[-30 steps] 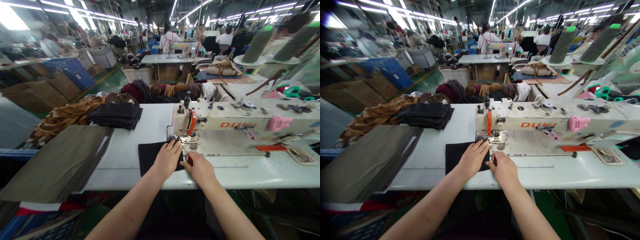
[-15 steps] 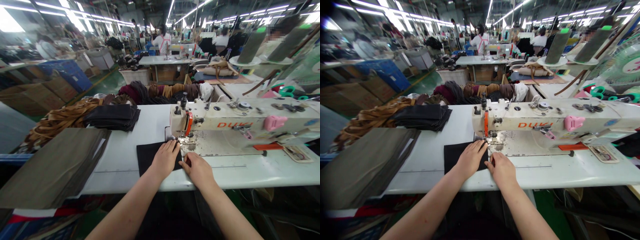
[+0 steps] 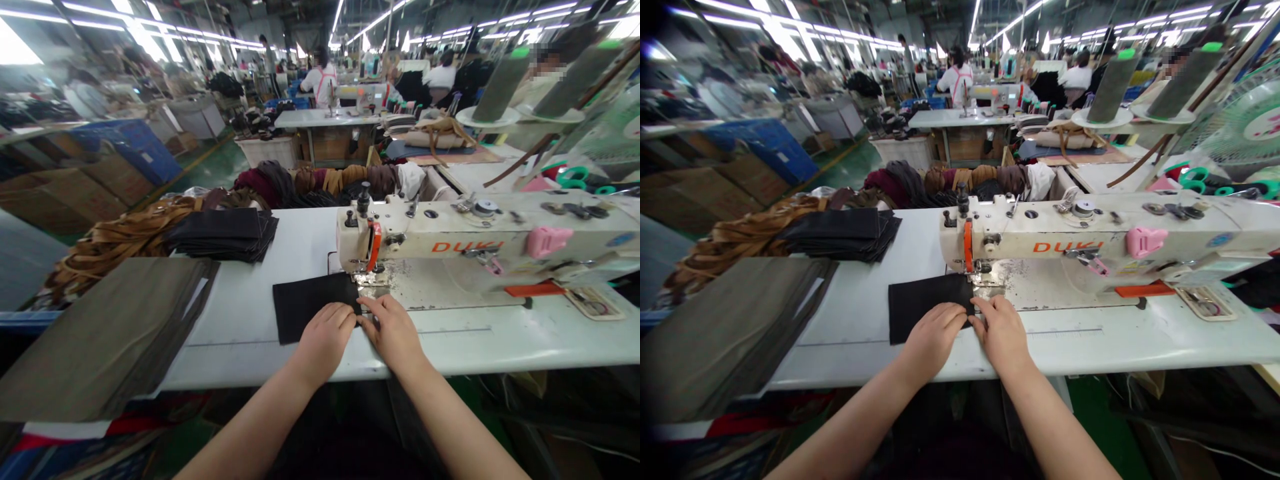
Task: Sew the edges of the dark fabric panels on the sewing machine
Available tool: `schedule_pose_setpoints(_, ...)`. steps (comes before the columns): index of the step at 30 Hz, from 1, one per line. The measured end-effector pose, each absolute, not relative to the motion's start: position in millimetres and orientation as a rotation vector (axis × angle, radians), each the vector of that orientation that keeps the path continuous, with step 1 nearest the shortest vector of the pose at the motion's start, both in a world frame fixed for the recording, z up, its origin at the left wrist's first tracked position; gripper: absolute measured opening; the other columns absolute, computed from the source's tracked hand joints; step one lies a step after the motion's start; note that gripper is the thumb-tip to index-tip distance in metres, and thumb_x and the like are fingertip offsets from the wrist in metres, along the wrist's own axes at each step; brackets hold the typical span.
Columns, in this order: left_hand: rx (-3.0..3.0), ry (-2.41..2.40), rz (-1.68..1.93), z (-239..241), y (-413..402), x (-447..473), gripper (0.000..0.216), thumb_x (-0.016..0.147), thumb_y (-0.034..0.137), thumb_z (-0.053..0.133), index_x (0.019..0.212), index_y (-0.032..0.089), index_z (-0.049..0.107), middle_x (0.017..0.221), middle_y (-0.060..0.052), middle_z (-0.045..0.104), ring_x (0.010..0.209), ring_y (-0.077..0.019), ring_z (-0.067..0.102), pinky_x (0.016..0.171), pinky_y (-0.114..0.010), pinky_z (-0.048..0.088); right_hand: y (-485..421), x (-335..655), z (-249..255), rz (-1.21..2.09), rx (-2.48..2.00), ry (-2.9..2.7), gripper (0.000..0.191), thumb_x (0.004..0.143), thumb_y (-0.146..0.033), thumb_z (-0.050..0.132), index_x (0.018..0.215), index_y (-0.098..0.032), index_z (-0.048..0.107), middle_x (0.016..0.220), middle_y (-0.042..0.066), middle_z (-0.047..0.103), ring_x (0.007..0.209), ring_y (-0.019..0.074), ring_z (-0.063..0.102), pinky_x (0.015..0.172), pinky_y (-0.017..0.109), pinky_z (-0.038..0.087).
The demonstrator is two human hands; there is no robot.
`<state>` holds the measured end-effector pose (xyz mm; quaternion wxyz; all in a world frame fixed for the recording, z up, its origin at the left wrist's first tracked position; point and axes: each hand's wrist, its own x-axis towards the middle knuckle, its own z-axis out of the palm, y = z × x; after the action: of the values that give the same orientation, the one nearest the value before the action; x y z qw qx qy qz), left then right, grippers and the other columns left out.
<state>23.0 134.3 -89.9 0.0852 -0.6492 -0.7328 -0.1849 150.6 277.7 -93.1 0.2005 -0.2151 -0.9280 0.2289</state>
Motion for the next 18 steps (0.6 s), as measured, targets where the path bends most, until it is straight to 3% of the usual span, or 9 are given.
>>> schedule_pose_setpoints(6,-2.018,-2.101,-0.477,-93,122,22,0.034,0.105,0.016,0.041,0.132,0.010,0.061,0.135,-0.012,0.062,0.131,-0.0253,0.053,0.114,-0.040,0.045,279,144,-96,0.564,-0.633,-2.603,0.033,0.098,-0.033,0.061,0.130,-0.025,0.068,0.092,0.006,0.057,0.087,0.0220,0.057,0.086,0.035,0.048)
schedule_pose_setpoints(18,-1.982,-2.240,-0.280,-89,146,-6,0.041,0.101,0.012,0.043,0.140,0.017,0.056,0.145,-0.009,0.057,0.138,-0.0224,0.048,0.116,-0.042,0.042,271,144,-96,0.305,-0.675,-2.700,0.039,0.103,-0.028,0.048,0.140,-0.024,0.061,0.092,0.007,0.055,0.087,0.0225,0.054,0.084,0.035,0.045)
